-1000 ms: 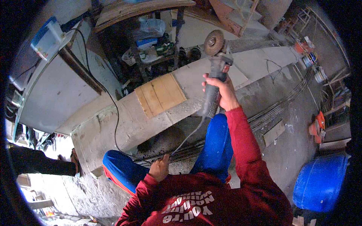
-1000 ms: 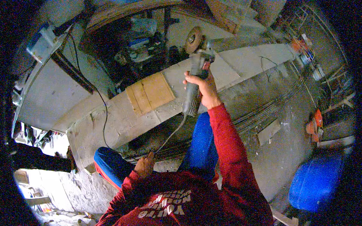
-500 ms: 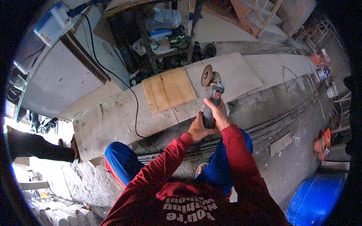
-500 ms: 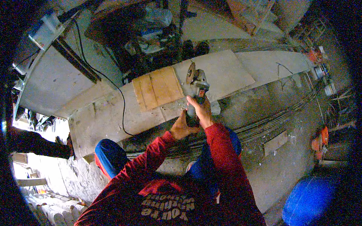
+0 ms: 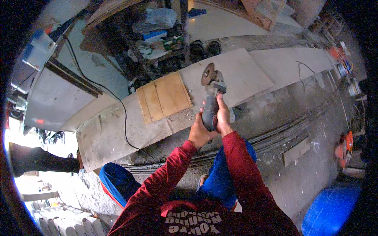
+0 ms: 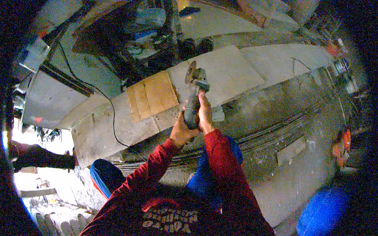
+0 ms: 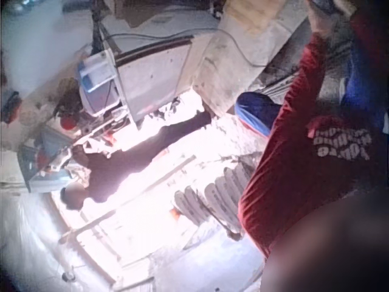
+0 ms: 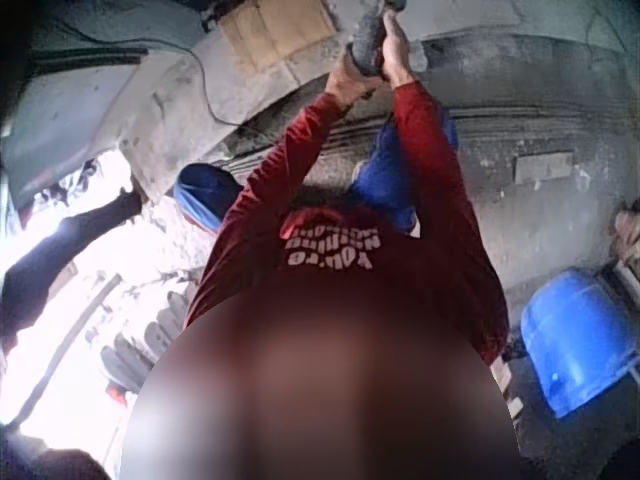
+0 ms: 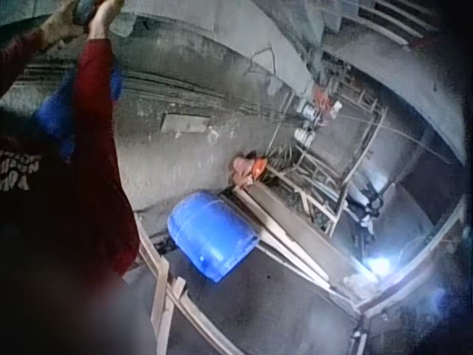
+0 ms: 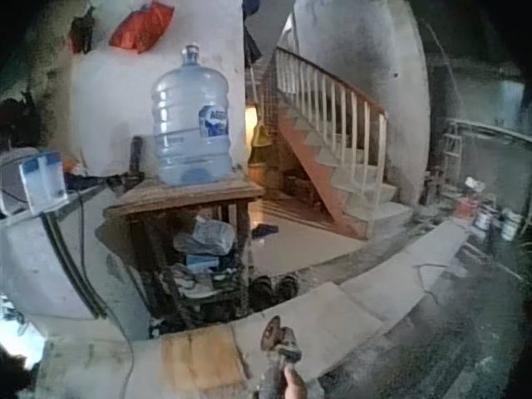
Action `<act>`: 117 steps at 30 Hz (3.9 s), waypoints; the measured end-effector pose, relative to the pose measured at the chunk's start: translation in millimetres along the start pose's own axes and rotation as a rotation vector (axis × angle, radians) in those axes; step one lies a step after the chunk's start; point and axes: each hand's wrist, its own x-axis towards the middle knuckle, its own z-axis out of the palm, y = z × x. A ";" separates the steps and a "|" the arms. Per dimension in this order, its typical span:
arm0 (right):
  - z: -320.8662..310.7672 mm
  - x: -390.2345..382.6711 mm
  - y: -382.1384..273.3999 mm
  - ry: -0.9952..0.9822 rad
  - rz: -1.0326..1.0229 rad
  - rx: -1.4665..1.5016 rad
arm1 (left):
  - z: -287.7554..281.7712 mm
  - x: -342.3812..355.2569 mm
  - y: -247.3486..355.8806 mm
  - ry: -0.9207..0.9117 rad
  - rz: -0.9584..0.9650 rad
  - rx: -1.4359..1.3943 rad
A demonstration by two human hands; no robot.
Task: The person uses an angle grinder to cut a small rectangular piece of wood placed on a workbench. They hold the wood steady with one hand while guiding the grinder with the other, then reposition the wood to complete the cut.
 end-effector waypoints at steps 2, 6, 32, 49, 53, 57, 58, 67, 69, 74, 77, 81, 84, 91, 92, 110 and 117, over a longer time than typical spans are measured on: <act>-5.5 2.1 -4.5 0.014 -0.022 0.036 | 5.7 5.4 6.0 0.011 0.033 0.049; -15.4 5.9 -20.5 -0.042 0.021 0.143 | 15.5 14.3 19.2 0.043 0.088 0.151; -2.3 -23.3 -13.0 0.072 -0.146 -0.067 | 7.2 -2.4 9.4 -0.138 0.106 -0.130; 1.5 -24.7 -16.2 0.216 -0.156 -0.088 | 1.4 10.3 6.1 -0.247 0.158 -0.108; -4.8 -23.1 -21.5 0.367 -0.121 -0.148 | 3.9 20.3 7.8 -0.337 0.173 -0.118; -26.4 -15.5 -20.8 0.285 -0.198 -0.145 | 5.1 22.9 13.6 -0.333 0.169 0.015; -31.9 -14.5 -20.2 0.331 -0.105 -0.187 | 4.5 22.4 15.9 -0.339 0.161 0.014; -4.7 -14.6 -21.5 0.384 -0.015 -0.733 | -5.2 8.4 26.1 -0.242 0.051 0.112; 5.9 -8.4 -25.1 0.326 -0.125 -0.759 | -2.5 9.5 23.6 -0.212 0.066 0.086; 29.3 21.8 -40.6 0.336 -0.251 -0.806 | -63.9 84.3 -3.8 -0.540 0.081 0.036; 38.0 25.7 -50.4 0.321 -0.221 -0.761 | -149.7 174.8 -38.1 -0.052 0.126 0.891; 36.1 21.3 -47.0 0.374 -0.246 -0.747 | -236.6 238.8 -96.3 0.306 0.159 1.191; 22.8 18.6 -45.0 0.395 -0.243 -0.825 | -253.0 265.1 -116.7 0.079 -0.105 1.022; -2.3 3.4 -58.0 0.484 -0.189 -0.736 | -258.5 267.9 -126.6 0.280 0.075 0.870; -3.9 0.3 -61.1 0.488 -0.201 -0.741 | -262.3 266.3 -122.5 0.267 0.184 0.887; -62.9 -69.4 -110.7 0.489 -0.400 -1.078 | -56.0 203.7 20.8 0.080 0.450 0.875; -129.5 -88.4 -100.1 0.590 -0.358 -1.453 | 0.1 177.9 -15.7 0.011 0.550 0.866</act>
